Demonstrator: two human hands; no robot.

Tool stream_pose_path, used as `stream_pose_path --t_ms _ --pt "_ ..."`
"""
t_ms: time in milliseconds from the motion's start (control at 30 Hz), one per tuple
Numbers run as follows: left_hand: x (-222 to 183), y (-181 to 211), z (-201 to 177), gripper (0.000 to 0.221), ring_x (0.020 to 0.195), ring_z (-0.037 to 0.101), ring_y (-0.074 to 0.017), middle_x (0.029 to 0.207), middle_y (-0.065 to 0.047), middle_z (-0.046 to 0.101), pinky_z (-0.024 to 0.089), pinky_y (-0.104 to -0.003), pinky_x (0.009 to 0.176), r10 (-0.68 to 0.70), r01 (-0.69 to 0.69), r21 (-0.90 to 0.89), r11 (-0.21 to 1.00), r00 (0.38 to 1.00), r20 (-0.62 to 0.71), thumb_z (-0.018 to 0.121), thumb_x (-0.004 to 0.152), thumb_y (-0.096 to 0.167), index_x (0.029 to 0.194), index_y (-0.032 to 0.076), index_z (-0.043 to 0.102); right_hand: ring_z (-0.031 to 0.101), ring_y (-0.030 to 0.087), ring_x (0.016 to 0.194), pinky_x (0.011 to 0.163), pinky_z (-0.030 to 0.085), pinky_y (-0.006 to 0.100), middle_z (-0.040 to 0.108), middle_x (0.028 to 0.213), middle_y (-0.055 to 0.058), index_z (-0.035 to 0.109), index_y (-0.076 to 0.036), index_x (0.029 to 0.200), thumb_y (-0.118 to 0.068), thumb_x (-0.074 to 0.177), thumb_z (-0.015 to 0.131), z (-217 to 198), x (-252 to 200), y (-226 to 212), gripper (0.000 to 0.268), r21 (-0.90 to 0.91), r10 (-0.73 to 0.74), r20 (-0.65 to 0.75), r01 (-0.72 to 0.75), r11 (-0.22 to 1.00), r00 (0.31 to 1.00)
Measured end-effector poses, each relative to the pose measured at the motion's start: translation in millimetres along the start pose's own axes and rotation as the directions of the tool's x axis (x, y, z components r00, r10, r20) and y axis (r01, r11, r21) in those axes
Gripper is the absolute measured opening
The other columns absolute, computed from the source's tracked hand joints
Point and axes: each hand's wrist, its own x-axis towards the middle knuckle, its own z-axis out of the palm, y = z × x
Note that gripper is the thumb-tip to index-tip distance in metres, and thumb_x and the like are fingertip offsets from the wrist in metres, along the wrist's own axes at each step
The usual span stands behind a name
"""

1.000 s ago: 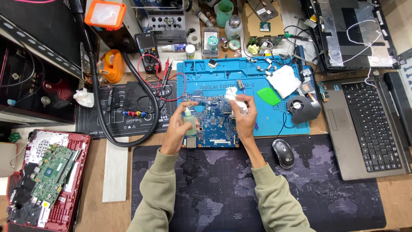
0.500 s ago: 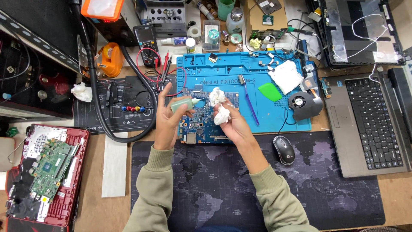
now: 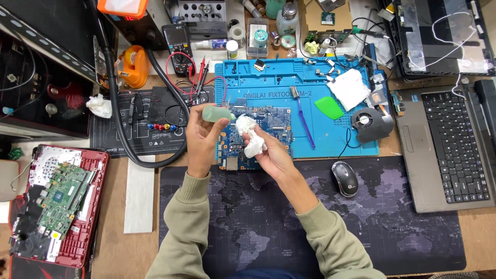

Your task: Cleaning a laptop motherboard using a heat gun, cloth, and cleaning solution

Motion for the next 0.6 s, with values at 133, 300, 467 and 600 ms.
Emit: stream_pose_path --t_ms 133,300,467,600 --pt "3 3 -1 0.040 0.101 0.069 -0.0205 0.113 -0.018 0.069 0.055 -0.036 0.092 0.033 -0.034 0.047 0.998 0.999 0.021 0.076 0.093 0.011 0.127 0.004 0.056 0.076 0.023 0.083 0.076 0.066 0.033 0.072 0.100 0.023 0.062 0.007 0.119 -0.020 0.094 0.072 12 -9 1 0.038 -0.031 0.016 0.030 -0.015 0.999 0.999" --pt "3 23 7 0.039 0.090 0.063 -0.0140 0.102 -0.014 0.070 0.054 -0.032 0.086 0.065 -0.075 0.178 0.981 0.996 0.061 0.076 0.094 0.011 0.129 0.005 0.059 0.077 0.028 0.081 0.073 0.066 0.037 0.073 0.096 0.023 0.059 0.010 0.122 -0.007 0.090 0.074 12 -8 8 0.039 -0.069 -0.052 0.051 0.055 0.996 0.997" --pt "2 26 7 0.040 0.086 0.060 -0.0126 0.099 -0.013 0.070 0.054 -0.032 0.083 0.097 -0.114 0.242 0.964 0.992 0.081 0.077 0.093 0.011 0.129 0.005 0.060 0.076 0.025 0.078 0.070 0.066 0.036 0.074 0.093 0.023 0.055 0.008 0.121 -0.004 0.088 0.075 14 -12 7 0.041 -0.121 -0.103 0.074 0.112 0.986 0.992" --pt "1 33 9 0.039 0.081 0.058 -0.0122 0.096 -0.013 0.070 0.054 -0.032 0.080 0.111 -0.130 0.282 0.951 0.990 0.085 0.076 0.094 0.012 0.129 0.005 0.061 0.076 0.023 0.078 0.069 0.066 0.034 0.074 0.093 0.021 0.055 0.007 0.119 -0.003 0.086 0.076 18 -16 5 0.040 -0.156 -0.141 0.071 0.150 0.976 0.987"
